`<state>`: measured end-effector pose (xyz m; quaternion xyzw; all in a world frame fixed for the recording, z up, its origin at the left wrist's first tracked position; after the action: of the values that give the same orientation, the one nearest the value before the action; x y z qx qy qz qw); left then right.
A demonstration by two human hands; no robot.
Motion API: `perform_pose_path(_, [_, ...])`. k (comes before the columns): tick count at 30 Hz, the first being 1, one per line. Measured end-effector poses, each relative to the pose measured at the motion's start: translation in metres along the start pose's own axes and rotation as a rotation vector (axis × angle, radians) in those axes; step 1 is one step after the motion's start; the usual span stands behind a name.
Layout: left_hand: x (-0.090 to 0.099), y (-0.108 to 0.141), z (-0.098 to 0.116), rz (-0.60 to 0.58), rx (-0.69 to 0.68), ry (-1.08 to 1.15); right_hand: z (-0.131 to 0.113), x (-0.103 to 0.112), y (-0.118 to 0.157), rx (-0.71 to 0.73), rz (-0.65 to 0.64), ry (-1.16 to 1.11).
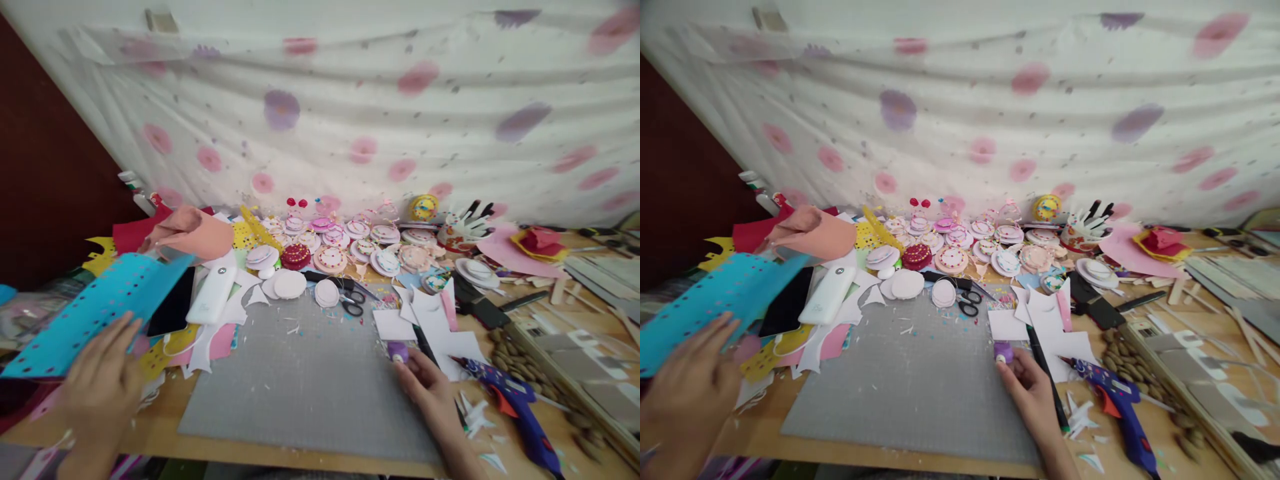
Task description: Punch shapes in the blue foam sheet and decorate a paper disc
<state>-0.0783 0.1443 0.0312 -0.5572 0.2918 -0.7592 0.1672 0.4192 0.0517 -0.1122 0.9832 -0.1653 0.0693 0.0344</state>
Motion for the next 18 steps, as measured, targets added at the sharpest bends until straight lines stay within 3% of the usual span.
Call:
perform_pose_path(3, [-0.044, 0.011, 0.008, -0.216, -0.153, -0.118, -0.016, 0.021, -0.004, -0.003, 0.109, -0.019])
perform_pose_path(5, [-0.065, 0.021, 0.001, -0.351, -0.172, -0.151, -0.031, 0.028, -0.016, 0.021, 0.095, 0.063])
perform_pose_path(8, [-0.079, 0.029, -0.013, -0.46, -0.132, -0.2, -0.047, 0.027, -0.042, 0.088, 0.008, 0.34])
perform_pose_path(11, [-0.075, 0.026, -0.01, -0.453, -0.1, -0.227, -0.048, 0.023, -0.07, 0.119, 0.014, 0.697])
perform_pose_path(14, [-0.063, 0.013, 0.023, -0.348, -0.119, -0.125, -0.042, 0.014, -0.092, 0.106, -0.005, 0.922])
perform_pose_path(18, [-0.066, 0.001, 0.096, -0.329, -0.232, 0.167, -0.041, 0.005, -0.105, 0.146, -0.066, 1.016])
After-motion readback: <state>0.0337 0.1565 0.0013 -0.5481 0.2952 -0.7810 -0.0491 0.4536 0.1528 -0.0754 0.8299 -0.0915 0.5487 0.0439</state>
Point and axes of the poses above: each hand's wrist, its own y-axis away from the middle knuckle, its own x-axis out of the back of the hand, z = x × y, the point moved 9 cm from there along -y, towards the middle knuckle, and after that the axes turned 5 degrees about -z, right-handed, at the moved point
